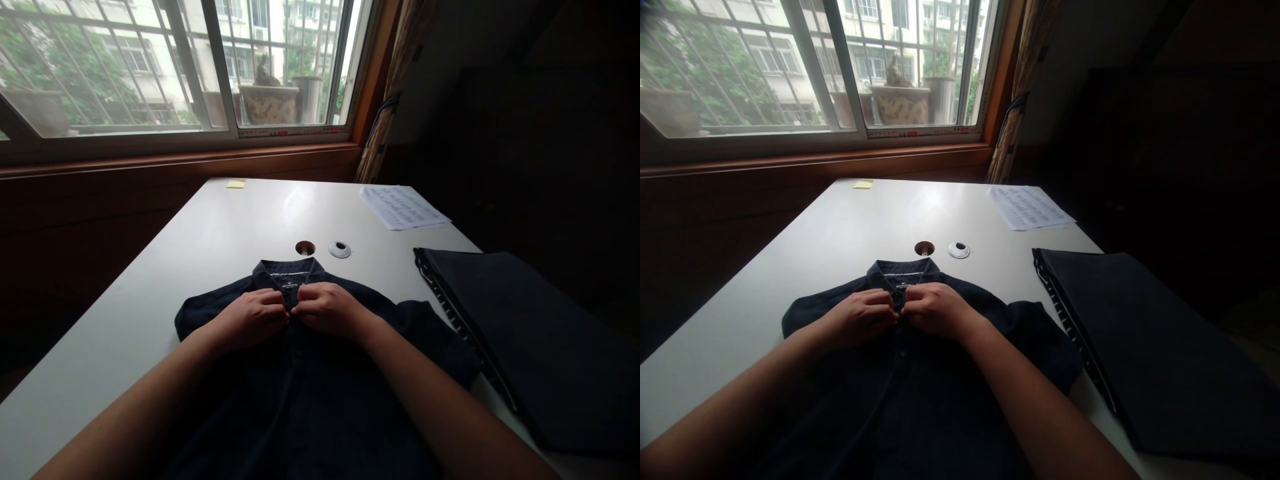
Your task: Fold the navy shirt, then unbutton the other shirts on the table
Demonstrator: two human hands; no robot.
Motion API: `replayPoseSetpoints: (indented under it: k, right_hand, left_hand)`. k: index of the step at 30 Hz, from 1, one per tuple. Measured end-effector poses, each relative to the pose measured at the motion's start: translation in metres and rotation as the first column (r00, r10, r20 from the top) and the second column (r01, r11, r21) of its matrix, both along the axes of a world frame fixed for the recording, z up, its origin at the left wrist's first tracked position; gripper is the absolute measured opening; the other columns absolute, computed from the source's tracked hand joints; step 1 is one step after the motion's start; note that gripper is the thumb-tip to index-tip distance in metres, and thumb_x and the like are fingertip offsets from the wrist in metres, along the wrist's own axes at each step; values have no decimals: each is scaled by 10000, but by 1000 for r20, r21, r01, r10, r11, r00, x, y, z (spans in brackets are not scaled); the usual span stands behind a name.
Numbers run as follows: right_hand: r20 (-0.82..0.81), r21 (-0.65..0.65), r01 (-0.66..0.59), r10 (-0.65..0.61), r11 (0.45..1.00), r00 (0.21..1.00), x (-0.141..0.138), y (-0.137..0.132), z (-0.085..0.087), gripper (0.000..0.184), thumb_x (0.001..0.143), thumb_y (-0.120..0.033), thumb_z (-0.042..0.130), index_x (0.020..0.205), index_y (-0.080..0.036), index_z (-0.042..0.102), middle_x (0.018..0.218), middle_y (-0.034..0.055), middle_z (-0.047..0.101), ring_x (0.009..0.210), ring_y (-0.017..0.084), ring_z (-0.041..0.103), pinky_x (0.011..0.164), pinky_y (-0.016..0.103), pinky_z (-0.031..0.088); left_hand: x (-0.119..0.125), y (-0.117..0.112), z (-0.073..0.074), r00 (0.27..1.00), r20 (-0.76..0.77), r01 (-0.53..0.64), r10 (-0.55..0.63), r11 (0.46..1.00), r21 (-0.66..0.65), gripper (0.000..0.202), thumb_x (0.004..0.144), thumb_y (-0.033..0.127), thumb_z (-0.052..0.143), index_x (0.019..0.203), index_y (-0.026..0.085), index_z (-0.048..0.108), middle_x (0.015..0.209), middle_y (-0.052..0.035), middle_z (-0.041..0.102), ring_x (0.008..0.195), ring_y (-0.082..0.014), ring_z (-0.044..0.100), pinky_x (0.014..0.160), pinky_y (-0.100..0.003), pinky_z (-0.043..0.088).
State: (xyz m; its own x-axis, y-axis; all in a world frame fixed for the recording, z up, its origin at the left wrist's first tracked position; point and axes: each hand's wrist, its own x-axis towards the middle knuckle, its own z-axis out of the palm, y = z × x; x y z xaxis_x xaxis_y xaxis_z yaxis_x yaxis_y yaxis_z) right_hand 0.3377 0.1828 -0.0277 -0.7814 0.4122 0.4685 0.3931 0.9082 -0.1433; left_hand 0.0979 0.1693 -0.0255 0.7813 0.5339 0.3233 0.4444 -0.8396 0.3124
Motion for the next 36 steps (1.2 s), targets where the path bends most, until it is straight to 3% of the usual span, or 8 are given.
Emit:
replayPoseSetpoints:
  k: [16,36]
  right_hand:
    - [-58,-257,5,-21,966,998,7,1,3,89,820,-165,712,847,-230,766,830,6,664,707,126,626,633,238,470]
    - [-54,-313,6,-24,950,998,9,1,4,69,822,-173,720,783,-215,759,824,-2,629,691,111,594,628,236,448]
  left_hand:
    - [1,-1,0,998,64,-7,9,1000,-27,139,949,208,564,973,202,701,875,-61,656,802,-172,624,691,-265,510]
    - [1,-2,4,1000,16,21,-21,1000,-12,178,951,190,559,971,209,735,884,-58,677,787,-173,614,697,-288,484]
